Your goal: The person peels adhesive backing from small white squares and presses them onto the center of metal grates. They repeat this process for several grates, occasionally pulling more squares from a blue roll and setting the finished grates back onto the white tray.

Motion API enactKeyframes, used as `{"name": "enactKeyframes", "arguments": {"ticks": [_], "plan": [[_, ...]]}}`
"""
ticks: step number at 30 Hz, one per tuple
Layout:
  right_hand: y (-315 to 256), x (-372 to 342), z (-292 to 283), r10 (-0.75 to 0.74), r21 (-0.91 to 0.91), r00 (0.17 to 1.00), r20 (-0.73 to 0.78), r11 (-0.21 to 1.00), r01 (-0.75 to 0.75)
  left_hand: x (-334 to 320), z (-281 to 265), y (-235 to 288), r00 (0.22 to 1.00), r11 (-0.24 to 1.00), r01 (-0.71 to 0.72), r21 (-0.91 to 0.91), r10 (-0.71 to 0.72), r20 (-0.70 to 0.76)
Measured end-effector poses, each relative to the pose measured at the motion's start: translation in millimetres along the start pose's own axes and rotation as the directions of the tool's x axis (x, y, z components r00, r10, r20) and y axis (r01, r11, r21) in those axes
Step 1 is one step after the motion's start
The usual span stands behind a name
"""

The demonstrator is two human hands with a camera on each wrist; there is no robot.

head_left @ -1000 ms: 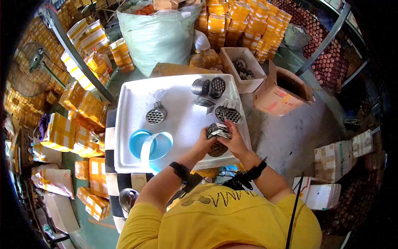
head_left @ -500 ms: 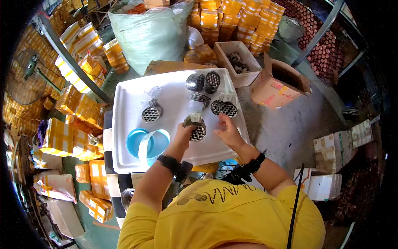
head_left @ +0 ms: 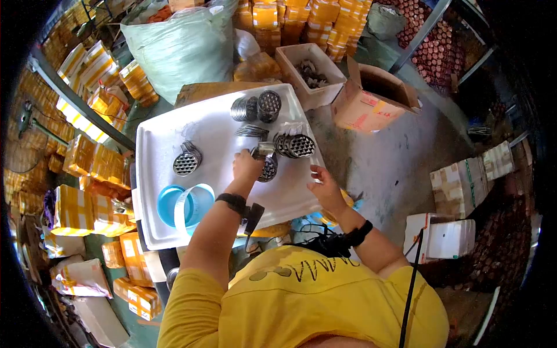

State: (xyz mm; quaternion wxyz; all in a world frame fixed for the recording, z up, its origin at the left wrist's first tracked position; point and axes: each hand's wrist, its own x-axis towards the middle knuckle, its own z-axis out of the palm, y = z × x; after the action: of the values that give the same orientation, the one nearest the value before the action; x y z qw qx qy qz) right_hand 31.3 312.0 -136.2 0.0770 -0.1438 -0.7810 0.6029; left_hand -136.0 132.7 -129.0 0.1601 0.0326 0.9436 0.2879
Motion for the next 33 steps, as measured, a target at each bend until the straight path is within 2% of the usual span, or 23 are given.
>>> {"name": "enactKeyframes", "arguments": {"ticks": [2, 7, 10, 13, 16, 17, 20, 21, 23, 26, 28, 29, 30, 31, 32, 33], "plan": [[4, 2, 3, 0.029, 0.003, 0.999, 0.015, 1.0, -0.03, -2, 5, -7, 0.994, 0.996, -0.026, -0.09, 0.016, -0.112], [5, 25, 20, 0.182, -0.008, 0.981, 0.066, 0.983, -0.182, -13, 4, -17, 0.992, 0.982, -0.1, -0.162, 0.087, -0.089], [3, 35, 17, 0.217, 0.159, 0.976, 0.005, 0.964, -0.215, -22, 0, -33, 0.994, 0.955, -0.106, -0.277, 0.092, -0.063], [-5, 45, 12, 0.275, 0.349, 0.944, -0.183, 0.916, -0.199, -25, 1, -57, 0.993, 0.875, -0.113, -0.471, 0.115, -0.026], [-22, 59, 12, 0.381, 0.543, 0.904, -0.196, 0.809, -0.223, -43, -13, -57, 0.988, 0.627, 0.043, -0.778, 0.089, 0.127], [-14, 69, 11, 0.382, 0.509, 0.916, -0.12, 0.816, -0.273, -46, -16, -55, 0.986, 0.627, 0.069, -0.776, 0.075, 0.148], [1, 88, 19, 0.268, 0.343, 0.963, -0.023, 0.907, -0.244, -48, -17, -46, 0.955, 0.537, 0.205, -0.819, 0.073, 0.287], [3, 90, 22, 0.258, 0.284, 0.965, -0.037, 0.929, -0.237, -42, -1, -51, 0.958, 0.409, 0.225, -0.884, 0.074, 0.278], [3, 91, 30, 0.234, 0.161, 0.97, -0.067, 0.962, -0.221, -39, 8, -50, 0.951, 0.414, 0.223, -0.883, 0.107, 0.29], [-7, 82, 28, 0.271, 0.362, 0.962, -0.026, 0.9, -0.243, -46, 2, -53, 0.948, 0.451, 0.224, -0.864, 0.103, 0.3], [-15, 71, 15, 0.285, 0.349, 0.948, -0.14, 0.911, -0.222, -57, -11, -58, 0.966, 0.469, 0.188, -0.863, 0.072, 0.25], [-18, 72, 10, 0.285, 0.34, 0.938, -0.195, 0.917, -0.208, -64, -23, -62, 0.951, 0.462, 0.221, -0.859, 0.092, 0.294], [-19, 77, 10, 0.065, 0.214, 0.966, -0.25, 0.977, -0.01, -70, -33, -68, 0.946, 0.456, 0.22, -0.862, 0.116, 0.302], [-21, 85, 10, -0.162, 0.08, 0.948, -0.275, 0.978, 0.19, -76, -41, -74, 0.94, 0.451, 0.22, -0.865, 0.139, 0.311], [-21, 93, 12, -0.377, -0.055, 0.886, -0.269, 0.925, 0.377, -85, -49, -80, 0.932, 0.447, 0.224, -0.866, 0.16, 0.324], [-51, 95, 20, -0.324, -0.121, 0.934, -0.153, 0.944, 0.308, -95, -61, -80, 0.922, 0.484, 0.211, -0.849, 0.19, 0.338]]}}
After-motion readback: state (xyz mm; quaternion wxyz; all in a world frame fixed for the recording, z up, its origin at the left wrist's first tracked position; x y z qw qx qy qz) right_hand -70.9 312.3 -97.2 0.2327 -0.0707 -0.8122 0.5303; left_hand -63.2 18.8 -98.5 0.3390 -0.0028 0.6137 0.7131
